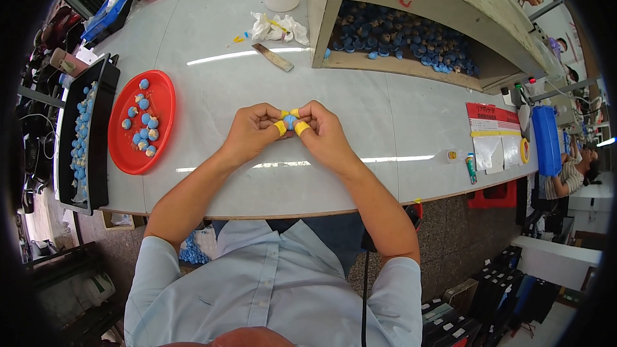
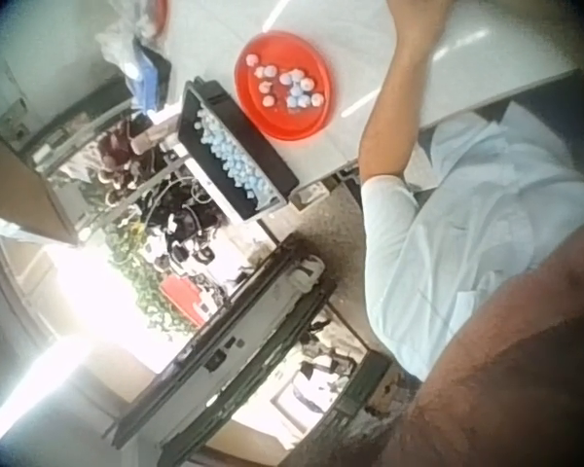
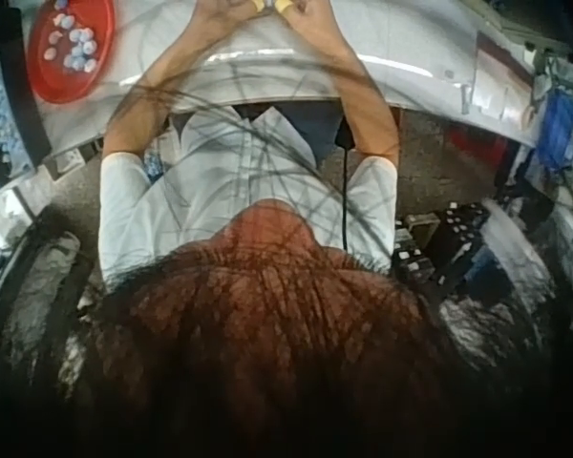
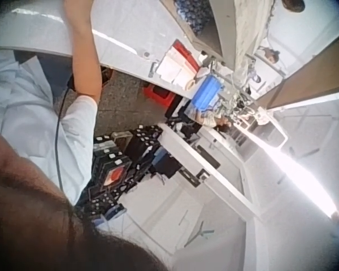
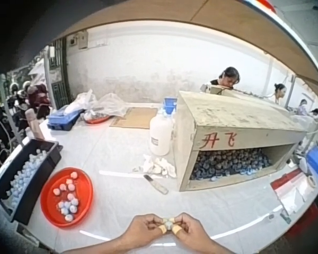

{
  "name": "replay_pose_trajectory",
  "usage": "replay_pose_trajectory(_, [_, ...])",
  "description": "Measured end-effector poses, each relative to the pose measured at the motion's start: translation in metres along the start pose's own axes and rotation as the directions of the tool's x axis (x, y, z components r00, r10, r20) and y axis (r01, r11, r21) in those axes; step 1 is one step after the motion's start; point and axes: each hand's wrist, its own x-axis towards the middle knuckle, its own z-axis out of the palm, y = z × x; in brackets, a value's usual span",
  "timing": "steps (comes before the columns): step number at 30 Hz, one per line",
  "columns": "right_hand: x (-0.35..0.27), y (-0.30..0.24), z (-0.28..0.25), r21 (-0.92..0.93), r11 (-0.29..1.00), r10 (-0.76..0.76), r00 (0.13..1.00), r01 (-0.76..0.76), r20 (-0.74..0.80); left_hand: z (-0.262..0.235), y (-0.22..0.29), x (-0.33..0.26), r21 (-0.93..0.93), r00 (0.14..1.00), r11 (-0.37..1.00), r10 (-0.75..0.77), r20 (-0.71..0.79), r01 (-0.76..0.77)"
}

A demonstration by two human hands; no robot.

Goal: The person applies glue to small plastic components with a glue applicator, then assembles the parts by hand.

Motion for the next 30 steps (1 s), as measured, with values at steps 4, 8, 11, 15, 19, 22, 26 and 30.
replay_pose_trajectory(4, [0.001,0.007,-0.001,-0.011,0.999,-0.044,0.999,0.044,0.005,0.001,-0.003,-0.001,-0.010,1.000,1.000,0.024,-0.018,-0.024])
replay_pose_trajectory(8, [0.001,0.014,-0.003,-0.065,0.994,-0.085,0.996,0.085,-0.001,0.004,-0.001,-0.002,-0.020,1.000,1.000,0.020,-0.017,-0.020])
replay_pose_trajectory(11, [0.003,0.018,0.001,-0.061,0.990,-0.128,0.992,0.127,-0.007,0.001,-0.006,-0.001,-0.025,0.999,0.999,0.025,-0.035,-0.026])
replay_pose_trajectory(15, [0.003,0.018,0.001,-0.064,0.988,-0.144,0.990,0.142,-0.016,0.002,-0.005,0.000,-0.017,0.998,0.999,0.042,-0.042,-0.043])
replay_pose_trajectory(19, [0.003,0.012,0.001,-0.068,0.993,-0.094,0.996,0.093,-0.002,-0.001,-0.006,0.000,0.005,0.998,0.999,0.039,-0.042,-0.039])
replay_pose_trajectory(22, [0.001,0.006,0.000,-0.083,0.996,-0.029,1.000,0.029,0.012,-0.006,-0.007,0.002,-0.023,1.000,0.999,0.022,-0.020,-0.023])
replay_pose_trajectory(26, [0.004,0.013,-0.005,-0.103,0.994,-0.025,0.999,0.027,0.021,-0.004,-0.001,0.003,-0.074,1.000,0.997,-0.008,0.013,0.009])
replay_pose_trajectory(30, [0.004,0.004,-0.004,-0.093,0.996,-0.010,0.999,0.013,0.035,-0.008,-0.002,0.004,-0.073,0.999,0.997,-0.023,0.031,0.025])
